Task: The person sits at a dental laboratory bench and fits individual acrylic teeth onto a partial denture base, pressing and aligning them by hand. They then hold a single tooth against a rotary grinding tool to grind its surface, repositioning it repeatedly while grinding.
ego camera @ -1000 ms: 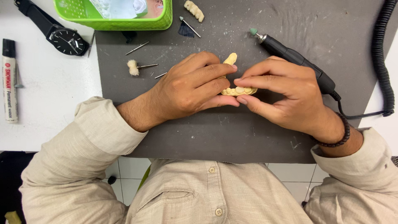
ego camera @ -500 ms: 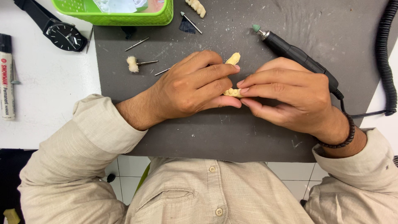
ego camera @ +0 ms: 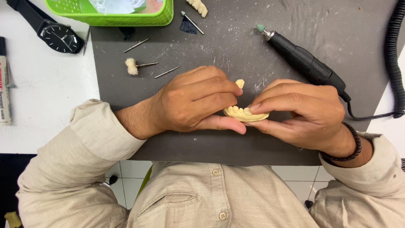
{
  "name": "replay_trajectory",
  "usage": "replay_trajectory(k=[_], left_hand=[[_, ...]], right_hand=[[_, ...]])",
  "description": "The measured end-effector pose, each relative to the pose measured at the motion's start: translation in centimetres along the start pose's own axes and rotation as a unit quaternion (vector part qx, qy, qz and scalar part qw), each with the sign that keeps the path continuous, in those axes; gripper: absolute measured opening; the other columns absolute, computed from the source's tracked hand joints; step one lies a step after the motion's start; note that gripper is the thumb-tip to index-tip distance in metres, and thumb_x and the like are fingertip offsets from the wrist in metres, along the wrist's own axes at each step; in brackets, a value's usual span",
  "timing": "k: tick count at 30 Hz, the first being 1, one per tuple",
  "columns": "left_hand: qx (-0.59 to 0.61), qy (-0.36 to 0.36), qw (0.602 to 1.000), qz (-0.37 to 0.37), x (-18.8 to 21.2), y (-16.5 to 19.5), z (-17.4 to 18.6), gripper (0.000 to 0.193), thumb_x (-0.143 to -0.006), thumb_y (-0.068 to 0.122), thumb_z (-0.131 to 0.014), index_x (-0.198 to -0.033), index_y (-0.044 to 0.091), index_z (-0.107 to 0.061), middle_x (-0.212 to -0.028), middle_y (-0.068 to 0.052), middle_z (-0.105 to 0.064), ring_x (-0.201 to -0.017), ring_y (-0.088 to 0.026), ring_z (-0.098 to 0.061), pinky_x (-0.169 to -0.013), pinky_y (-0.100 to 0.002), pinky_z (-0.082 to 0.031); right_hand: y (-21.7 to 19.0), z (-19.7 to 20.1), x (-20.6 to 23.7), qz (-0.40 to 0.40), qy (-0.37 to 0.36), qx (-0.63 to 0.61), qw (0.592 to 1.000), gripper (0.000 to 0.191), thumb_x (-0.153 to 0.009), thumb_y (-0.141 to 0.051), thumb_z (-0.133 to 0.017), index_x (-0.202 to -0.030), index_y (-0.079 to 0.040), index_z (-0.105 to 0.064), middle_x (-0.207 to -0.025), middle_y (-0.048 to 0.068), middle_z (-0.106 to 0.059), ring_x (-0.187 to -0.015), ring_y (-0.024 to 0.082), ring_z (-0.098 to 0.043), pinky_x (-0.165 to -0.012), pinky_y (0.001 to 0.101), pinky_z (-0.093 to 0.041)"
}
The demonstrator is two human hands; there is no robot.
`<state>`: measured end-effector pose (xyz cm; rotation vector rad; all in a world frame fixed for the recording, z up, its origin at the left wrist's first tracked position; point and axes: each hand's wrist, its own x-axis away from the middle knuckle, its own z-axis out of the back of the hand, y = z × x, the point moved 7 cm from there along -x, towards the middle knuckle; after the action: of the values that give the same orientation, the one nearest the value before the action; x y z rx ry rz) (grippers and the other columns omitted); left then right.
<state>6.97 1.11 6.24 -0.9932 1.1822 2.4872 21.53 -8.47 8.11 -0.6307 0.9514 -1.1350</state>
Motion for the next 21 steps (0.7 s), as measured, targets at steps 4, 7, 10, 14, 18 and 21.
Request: replay_trajectory(k=[4, 7, 10, 14, 18, 21], left_hand=[[-0.009, 0.011, 0.999, -0.030, -0.4, 0.6, 0.4, 0.044, -0.091, 0.028, -0.092, -0.104, -0.005, -0.066, -0.106, -0.015, -0.067, -0.093, -0.028, -0.067, -0.078, -0.036, -0.058], [0.001, 0.012, 0.999, -0.034, -0.4, 0.7, 0.5, 0.045, -0.095, 0.026, -0.090, -0.117, -0.005, -0.065, -0.107, -0.013, -0.068, -0.093, -0.026, -0.067, -0.078, -0.035, -0.057], [-0.011, 0.000, 0.999, -0.045, -0.3, 0.9, 0.2, 0.043, -0.100, 0.022, -0.087, -0.130, 0.000, -0.066, -0.107, -0.009, -0.068, -0.090, -0.023, -0.064, -0.075, -0.034, -0.053], [-0.007, 0.000, 0.999, -0.037, -0.1, 0.9, 0.0, 0.039, -0.101, 0.021, -0.087, -0.127, 0.002, -0.064, -0.103, -0.006, -0.068, -0.085, -0.022, -0.062, -0.070, -0.033, -0.051], [0.005, -0.004, 1.000, -0.014, 0.2, 1.0, -0.5, 0.040, -0.101, 0.018, -0.085, -0.131, 0.002, -0.063, -0.106, -0.004, -0.069, -0.084, -0.020, -0.059, -0.068, -0.032, -0.049], [0.015, -0.007, 1.000, -0.004, 0.4, 1.1, -0.8, 0.041, -0.101, 0.018, -0.084, -0.133, 0.003, -0.063, -0.107, -0.004, -0.069, -0.085, -0.020, -0.058, -0.067, -0.031, -0.049]], right_hand=[[0.2, 0.3, 0.2, -0.020, 0.018, -0.018, 0.999, 0.031, -0.078, -0.005, -0.088, -0.098, 0.006, -0.066, -0.091, 0.018, -0.073, -0.086, 0.025, -0.077, -0.076, 0.0336, -0.065], [0.3, 0.3, 0.4, -0.038, 0.029, -0.008, 0.999, 0.035, -0.077, -0.009, -0.089, -0.097, 0.006, -0.065, -0.090, 0.017, -0.073, -0.086, 0.025, -0.077, -0.076, 0.0329, -0.065], [0.5, 0.3, 0.4, -0.049, 0.029, -0.017, 0.998, 0.037, -0.075, -0.011, -0.089, -0.096, 0.007, -0.064, -0.089, 0.018, -0.073, -0.083, 0.024, -0.077, -0.073, 0.0304, -0.065], [0.5, 0.3, 0.4, -0.059, 0.023, -0.011, 0.998, 0.038, -0.075, -0.012, -0.089, -0.097, 0.006, -0.063, -0.087, 0.018, -0.073, -0.081, 0.024, -0.076, -0.070, 0.0283, -0.064], [0.0, 0.3, 0.3, -0.043, 0.025, 0.022, 0.999, 0.038, -0.075, -0.012, -0.091, -0.097, 0.004, -0.065, -0.088, 0.016, -0.073, -0.082, 0.024, -0.077, -0.073, 0.0299, -0.064], [-0.4, 0.2, 0.3, -0.035, 0.028, 0.018, 0.999, 0.037, -0.076, -0.012, -0.091, -0.096, 0.003, -0.064, -0.087, 0.014, -0.073, -0.083, 0.024, -0.077, -0.073, 0.0303, -0.064]])
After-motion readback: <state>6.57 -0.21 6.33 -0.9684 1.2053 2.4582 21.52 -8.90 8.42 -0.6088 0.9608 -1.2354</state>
